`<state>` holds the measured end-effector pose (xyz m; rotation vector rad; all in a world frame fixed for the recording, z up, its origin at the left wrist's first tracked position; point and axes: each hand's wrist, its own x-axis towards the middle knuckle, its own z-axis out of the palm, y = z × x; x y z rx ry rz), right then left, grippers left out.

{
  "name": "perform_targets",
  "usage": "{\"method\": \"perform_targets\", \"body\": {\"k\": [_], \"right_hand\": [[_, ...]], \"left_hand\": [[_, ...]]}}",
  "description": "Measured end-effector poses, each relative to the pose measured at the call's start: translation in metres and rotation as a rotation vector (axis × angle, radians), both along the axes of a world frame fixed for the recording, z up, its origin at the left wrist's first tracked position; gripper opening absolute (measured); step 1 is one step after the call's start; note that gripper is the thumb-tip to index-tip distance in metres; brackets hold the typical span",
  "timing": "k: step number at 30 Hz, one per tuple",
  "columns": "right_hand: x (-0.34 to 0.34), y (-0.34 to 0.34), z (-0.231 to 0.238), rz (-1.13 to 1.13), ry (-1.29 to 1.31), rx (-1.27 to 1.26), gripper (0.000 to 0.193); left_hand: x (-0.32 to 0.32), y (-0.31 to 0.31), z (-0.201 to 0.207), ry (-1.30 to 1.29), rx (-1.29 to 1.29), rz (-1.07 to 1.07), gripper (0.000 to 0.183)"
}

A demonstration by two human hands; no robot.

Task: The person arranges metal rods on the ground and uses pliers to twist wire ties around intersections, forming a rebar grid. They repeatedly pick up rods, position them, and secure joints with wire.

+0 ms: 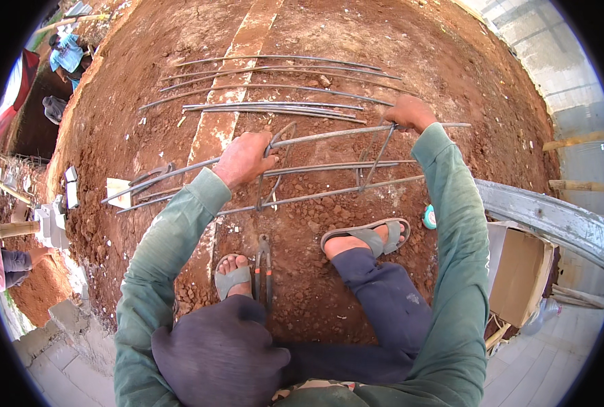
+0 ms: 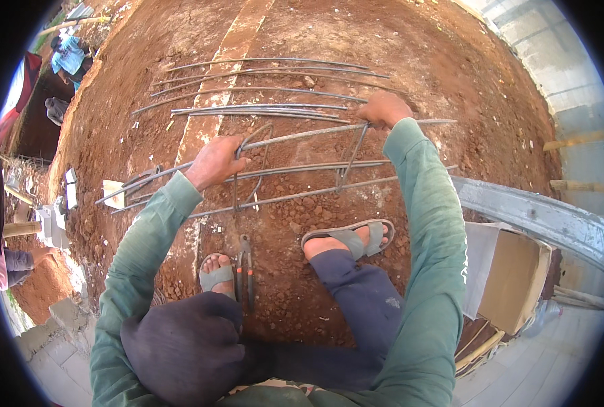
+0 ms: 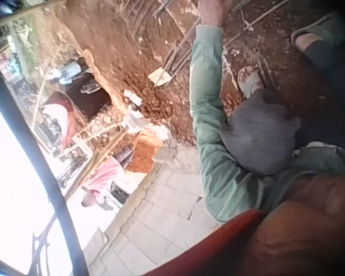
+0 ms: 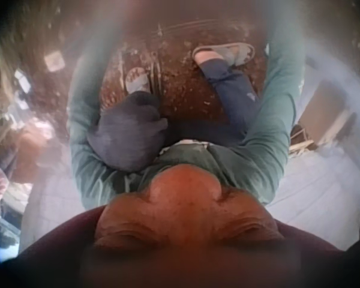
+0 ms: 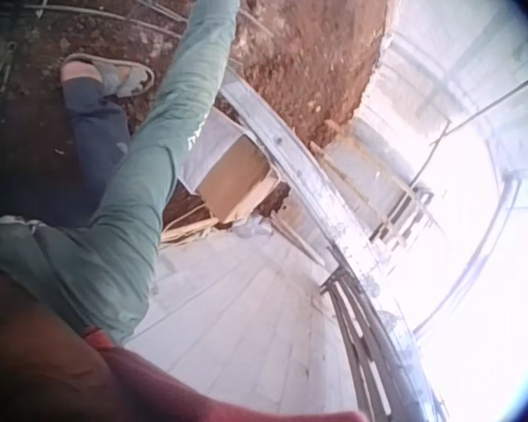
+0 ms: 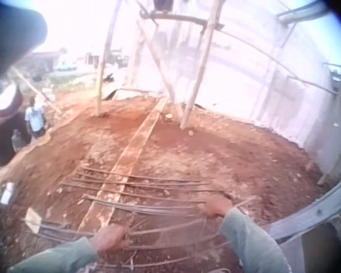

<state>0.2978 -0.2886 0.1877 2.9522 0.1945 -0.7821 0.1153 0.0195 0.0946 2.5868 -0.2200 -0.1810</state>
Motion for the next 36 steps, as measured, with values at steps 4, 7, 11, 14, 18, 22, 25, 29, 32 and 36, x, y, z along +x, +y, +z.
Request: {"method": "perform_targets", "body": {"k": [4,7,11,14,18,22,25,29,32,36], "right_hand": [[-0.002,-0.019,-0.001,0.100,-0.267,0.008,0.037],[0.001,-0.022,-0.004,0.050,-0.438,0.135,0.041],[0.024,-0.011,-0.002,0.037,-0.568,0.324,0.042],[0.034,-0.009,-0.011,0.042,-0.709,0.458,0.037],[0.003,-0.029,-0.054,0.058,-0.799,0.686,0.028],[-0.073,-0.062,-0.110,-0.069,-0.722,0.763,0.019],[-0.119,-0.083,-0.128,-0.013,-0.753,0.808,0.018],[-0.158,-0.103,-0.144,0.153,-0.625,0.745,0.022],[-0.175,-0.108,-0.172,0.122,-0.538,0.624,0.029],[-0.183,-0.114,-0.203,-0.098,-0.519,0.598,0.034]], "left_hand": [[0.010,-0.002,0.009,-0.245,0.080,0.001,0.025],[0.025,-0.001,0.008,-0.418,0.171,0.023,0.026],[0.050,0.004,0.007,-0.631,0.232,0.087,0.023],[0.056,0.004,0.002,-0.836,0.328,0.124,0.020],[0.021,-0.018,-0.025,-0.902,0.371,0.114,0.024],[-0.047,-0.049,-0.059,-0.771,0.417,0.062,0.020],[-0.102,-0.067,-0.081,-0.627,0.333,0.021,0.019],[-0.149,-0.071,-0.109,-0.400,0.300,-0.103,0.034],[-0.157,-0.071,-0.126,-0.342,0.289,-0.171,0.040],[-0.152,-0.067,-0.131,-0.315,0.264,-0.222,0.038]]}}
